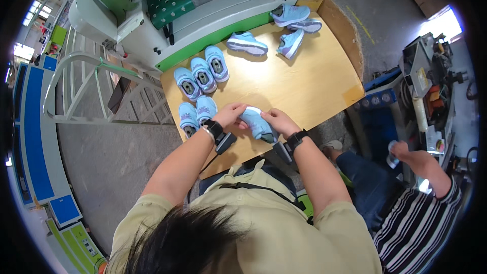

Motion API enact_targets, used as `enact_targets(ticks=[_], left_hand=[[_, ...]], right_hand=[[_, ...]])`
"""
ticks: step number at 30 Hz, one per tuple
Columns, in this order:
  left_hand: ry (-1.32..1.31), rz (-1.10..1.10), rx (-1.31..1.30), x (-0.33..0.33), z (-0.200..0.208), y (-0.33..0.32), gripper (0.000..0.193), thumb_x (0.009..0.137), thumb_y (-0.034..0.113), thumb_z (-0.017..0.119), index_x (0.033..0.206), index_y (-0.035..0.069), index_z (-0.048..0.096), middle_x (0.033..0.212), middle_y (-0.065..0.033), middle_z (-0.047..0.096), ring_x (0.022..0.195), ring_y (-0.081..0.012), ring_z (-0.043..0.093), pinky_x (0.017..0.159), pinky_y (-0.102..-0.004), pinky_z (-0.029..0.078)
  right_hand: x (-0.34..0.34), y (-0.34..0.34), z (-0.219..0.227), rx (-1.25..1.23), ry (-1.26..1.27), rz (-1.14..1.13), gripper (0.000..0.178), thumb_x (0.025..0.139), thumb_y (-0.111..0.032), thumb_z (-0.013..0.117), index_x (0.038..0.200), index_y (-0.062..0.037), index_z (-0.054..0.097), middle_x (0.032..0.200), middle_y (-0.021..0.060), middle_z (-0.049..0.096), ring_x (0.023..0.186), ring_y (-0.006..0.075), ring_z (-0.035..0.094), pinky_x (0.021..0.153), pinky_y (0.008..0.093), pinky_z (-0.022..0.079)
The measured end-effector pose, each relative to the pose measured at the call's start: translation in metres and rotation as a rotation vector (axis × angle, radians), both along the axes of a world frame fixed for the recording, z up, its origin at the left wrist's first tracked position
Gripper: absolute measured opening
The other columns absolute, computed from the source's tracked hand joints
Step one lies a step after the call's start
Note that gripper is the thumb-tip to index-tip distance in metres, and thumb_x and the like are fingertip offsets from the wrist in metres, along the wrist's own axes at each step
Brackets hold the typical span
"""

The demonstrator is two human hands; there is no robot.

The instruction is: The recorder is seen inspecting blue children's shoes, checking for defects and placing them on a conveyor belt.

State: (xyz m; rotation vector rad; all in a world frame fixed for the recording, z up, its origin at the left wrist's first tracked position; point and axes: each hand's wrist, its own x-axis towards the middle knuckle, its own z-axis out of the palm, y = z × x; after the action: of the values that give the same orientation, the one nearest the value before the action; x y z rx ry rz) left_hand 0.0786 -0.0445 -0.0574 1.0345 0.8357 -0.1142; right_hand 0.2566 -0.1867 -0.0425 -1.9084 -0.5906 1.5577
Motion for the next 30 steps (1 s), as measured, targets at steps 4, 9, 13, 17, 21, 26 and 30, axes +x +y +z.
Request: enact_targets(ticks=[4, 9, 13, 17, 21, 26, 30], left_hand=[[-0.211, -0.069, -0.101, -0.021, 0.039, -0.001, 0.044, 0.107, 0.032, 0.043, 0.139, 0.003, 0.051, 0.116, -0.0125, 0.066, 0.088, -0.0216, 0.072, 0.073, -0.0269, 0.058], [-0.37, -0.079, -0.115, -0.038, 0.083, -0.005, 0.048, 0.105, 0.026, 0.049, 0.145, 0.002, 0.044, 0.121, -0.0095, 0.065, 0.093, -0.018, 0.07, 0.08, -0.027, 0.055], [-0.44, -0.069, -0.086, -0.044, 0.099, -0.003, 0.049, 0.103, 0.025, 0.052, 0.146, 0.003, 0.044, 0.118, -0.0076, 0.065, 0.088, -0.016, 0.069, 0.079, -0.0264, 0.054], [-0.4, -0.139, 0.089, -0.051, 0.105, -0.002, 0.051, 0.101, 0.023, 0.057, 0.146, 0.003, 0.043, 0.118, -0.0049, 0.065, 0.095, -0.0128, 0.065, 0.085, -0.0273, 0.051], [-0.572, -0.033, 0.086, -0.048, 0.109, -0.015, 0.059, 0.098, 0.023, 0.062, 0.15, 0.004, 0.039, 0.136, -0.0068, 0.057, 0.122, -0.0166, 0.055, 0.104, -0.0337, 0.043], [-0.726, 0.039, -0.107, -0.046, 0.118, -0.024, 0.071, 0.095, 0.026, 0.065, 0.153, 0.004, 0.03, 0.154, -0.0132, 0.038, 0.14, -0.0221, 0.04, 0.116, -0.0383, 0.031], [-0.692, 0.101, -0.169, -0.049, 0.126, -0.024, 0.064, 0.096, 0.024, 0.061, 0.149, -0.002, 0.036, 0.149, -0.017, 0.045, 0.136, -0.0252, 0.046, 0.113, -0.0398, 0.036]], right_hand=[[0.002, -0.019, 0.018, 0.141, 0.139, 0.009, 0.036, 0.1, -0.038, 0.057, 0.104, -0.003, 0.062, 0.093, 0.0038, 0.063, 0.085, 0.0114, 0.057, 0.072, 0.0281, 0.05], [-0.013, -0.029, 0.037, 0.267, 0.55, -0.094, 0.04, 0.106, -0.037, 0.044, 0.122, -0.0025, 0.055, 0.108, 0.0057, 0.064, 0.096, 0.012, 0.06, 0.084, 0.029, 0.051], [-0.019, -0.029, 0.051, 0.285, 0.806, -0.022, 0.049, 0.107, -0.042, 0.037, 0.128, -0.0005, 0.052, 0.111, 0.0143, 0.067, 0.096, 0.0201, 0.067, 0.081, 0.0317, 0.056], [-0.018, -0.033, 0.058, 0.092, 0.928, 0.04, 0.049, 0.105, -0.04, 0.039, 0.127, 0.0016, 0.053, 0.102, 0.021, 0.069, 0.084, 0.0294, 0.071, 0.068, 0.0373, 0.06], [-0.02, -0.033, 0.053, 0.148, 1.154, 0.002, 0.052, 0.101, -0.042, 0.045, 0.123, 0.0027, 0.055, 0.093, 0.0275, 0.067, 0.073, 0.0375, 0.071, 0.057, 0.0409, 0.059], [-0.027, -0.028, 0.05, 0.172, 1.215, 0.065, 0.069, 0.093, -0.06, 0.043, 0.119, 0.0028, 0.058, 0.087, 0.0323, 0.064, 0.072, 0.0444, 0.067, 0.056, 0.0475, 0.056], [-0.027, -0.028, 0.059, 0.095, 1.201, 0.065, 0.062, 0.094, -0.052, 0.047, 0.12, 0.0043, 0.057, 0.092, 0.0313, 0.065, 0.076, 0.0428, 0.068, 0.059, 0.046, 0.057]])
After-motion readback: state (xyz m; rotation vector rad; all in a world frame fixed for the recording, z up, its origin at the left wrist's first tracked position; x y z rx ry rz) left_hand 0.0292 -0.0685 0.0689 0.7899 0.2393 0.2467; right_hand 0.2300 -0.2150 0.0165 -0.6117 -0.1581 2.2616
